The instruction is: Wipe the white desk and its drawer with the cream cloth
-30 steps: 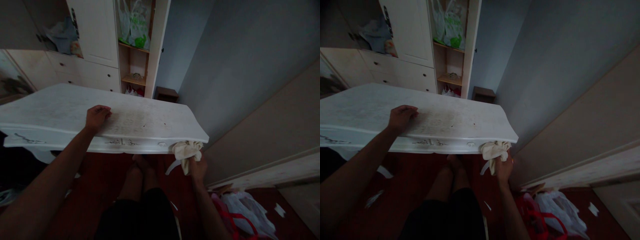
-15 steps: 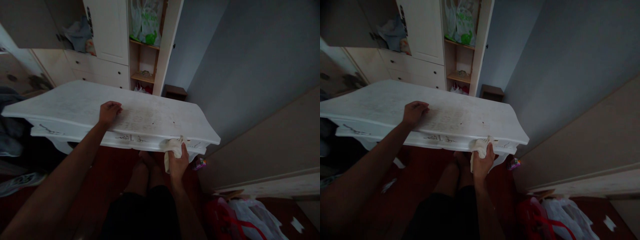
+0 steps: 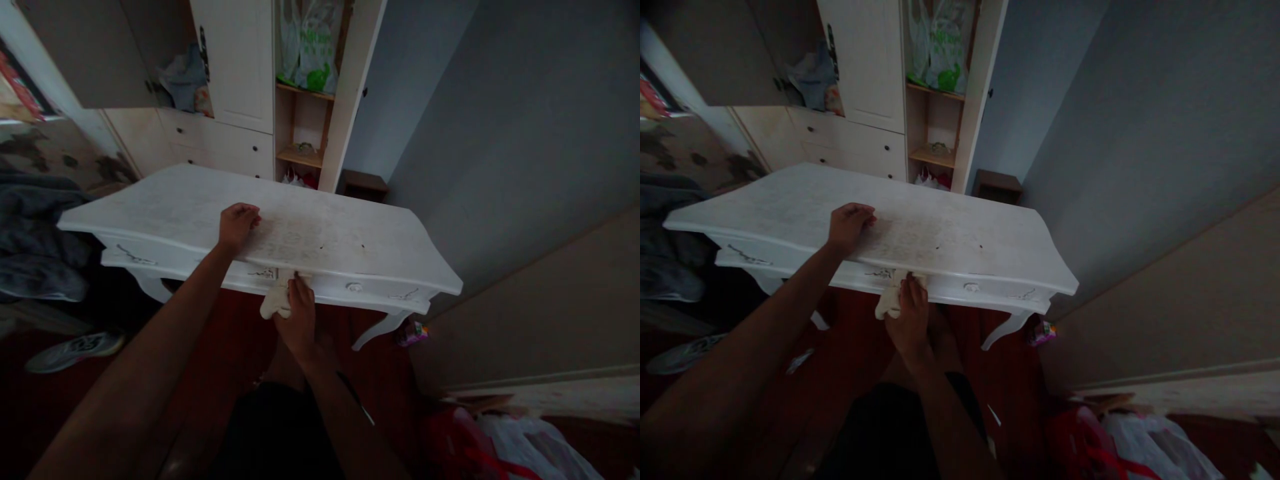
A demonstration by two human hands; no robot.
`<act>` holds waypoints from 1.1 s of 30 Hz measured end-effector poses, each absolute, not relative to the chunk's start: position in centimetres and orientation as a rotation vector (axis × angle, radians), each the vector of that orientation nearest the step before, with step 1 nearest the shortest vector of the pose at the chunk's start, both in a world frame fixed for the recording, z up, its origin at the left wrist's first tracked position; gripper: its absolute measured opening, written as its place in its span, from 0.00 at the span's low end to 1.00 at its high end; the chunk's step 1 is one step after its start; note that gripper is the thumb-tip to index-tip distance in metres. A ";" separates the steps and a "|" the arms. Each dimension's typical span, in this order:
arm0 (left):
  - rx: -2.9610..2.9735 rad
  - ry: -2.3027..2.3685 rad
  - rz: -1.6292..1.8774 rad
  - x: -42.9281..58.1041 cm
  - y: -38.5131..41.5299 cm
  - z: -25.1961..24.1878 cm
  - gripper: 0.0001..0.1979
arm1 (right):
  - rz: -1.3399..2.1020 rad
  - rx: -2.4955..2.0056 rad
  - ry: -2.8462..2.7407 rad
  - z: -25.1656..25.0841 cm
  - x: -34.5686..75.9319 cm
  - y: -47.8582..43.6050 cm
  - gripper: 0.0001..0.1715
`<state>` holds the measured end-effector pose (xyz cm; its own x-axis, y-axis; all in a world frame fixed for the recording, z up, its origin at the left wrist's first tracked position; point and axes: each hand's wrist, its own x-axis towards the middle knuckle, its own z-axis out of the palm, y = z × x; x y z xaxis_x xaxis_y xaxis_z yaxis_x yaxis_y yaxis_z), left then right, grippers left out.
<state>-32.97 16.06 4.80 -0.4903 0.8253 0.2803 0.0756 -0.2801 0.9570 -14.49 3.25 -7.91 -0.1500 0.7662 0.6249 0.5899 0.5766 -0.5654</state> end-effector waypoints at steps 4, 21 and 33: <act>1.124 1.422 1.827 -33.1 16.2 4.7 0.03 | 0.266 -1.028 -1.992 -7.6 -13.2 3.5 0.44; 1.096 1.470 1.844 -33.1 16.2 5.0 0.03 | 0.062 -1.602 -2.192 -9.4 2.8 2.9 0.44; 1.112 1.500 1.809 -33.0 16.4 5.0 0.03 | -0.022 -1.923 -1.418 -8.3 13.9 1.2 0.31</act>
